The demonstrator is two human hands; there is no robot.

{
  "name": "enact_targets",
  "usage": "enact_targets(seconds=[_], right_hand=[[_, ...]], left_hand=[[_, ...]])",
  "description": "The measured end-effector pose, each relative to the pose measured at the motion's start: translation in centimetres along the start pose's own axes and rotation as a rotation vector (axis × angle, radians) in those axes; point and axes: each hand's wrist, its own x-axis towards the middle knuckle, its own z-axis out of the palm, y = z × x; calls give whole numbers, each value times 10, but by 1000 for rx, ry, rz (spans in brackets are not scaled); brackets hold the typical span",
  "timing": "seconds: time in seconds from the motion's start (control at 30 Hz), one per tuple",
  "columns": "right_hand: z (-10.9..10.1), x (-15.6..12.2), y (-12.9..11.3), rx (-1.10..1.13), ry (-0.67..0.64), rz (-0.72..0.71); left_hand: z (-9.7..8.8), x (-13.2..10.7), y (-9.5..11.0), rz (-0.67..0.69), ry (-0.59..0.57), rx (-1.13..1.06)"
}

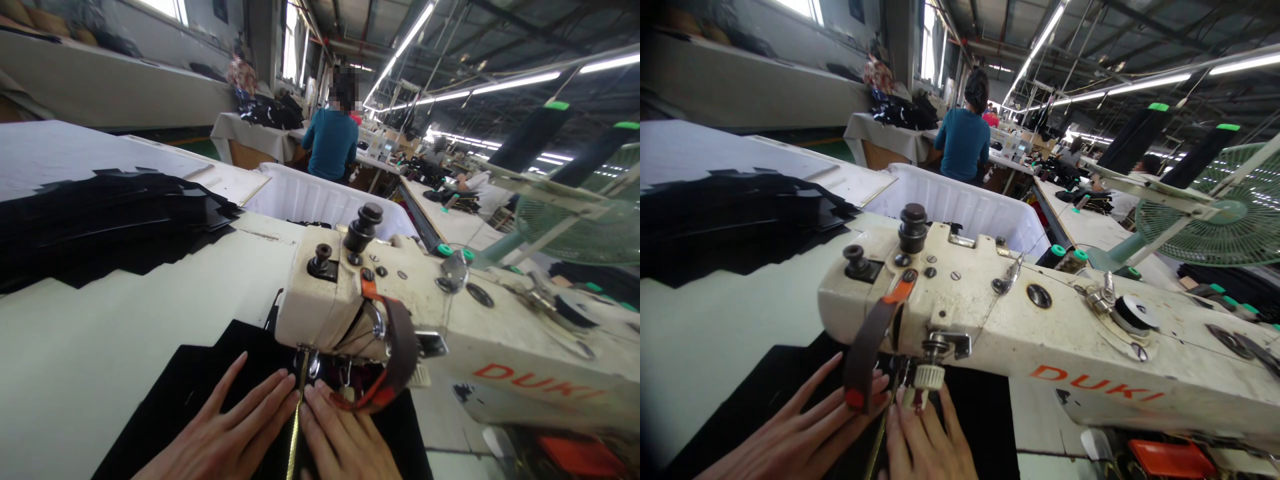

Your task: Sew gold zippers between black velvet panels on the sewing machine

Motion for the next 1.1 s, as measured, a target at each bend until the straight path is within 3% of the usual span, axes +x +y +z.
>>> enact_targets(seconds=[0.1,0.23,0.53,0.73,1.1], right_hand=[[-6,7,2,2,-23,-52],[-10,8,1,42,-33,-22],[-16,9,-2,93,-104,26],[-26,23,7,67,-291,42],[-25,20,9,90,-402,86]], left_hand=[[-4,-1,-4,45,11,17],[-4,-6,-10,128,10,41],[-19,-2,-3,-42,-245,-90],[-26,15,-8,-70,-162,-116],[-16,15,-14,-101,-244,-188]])
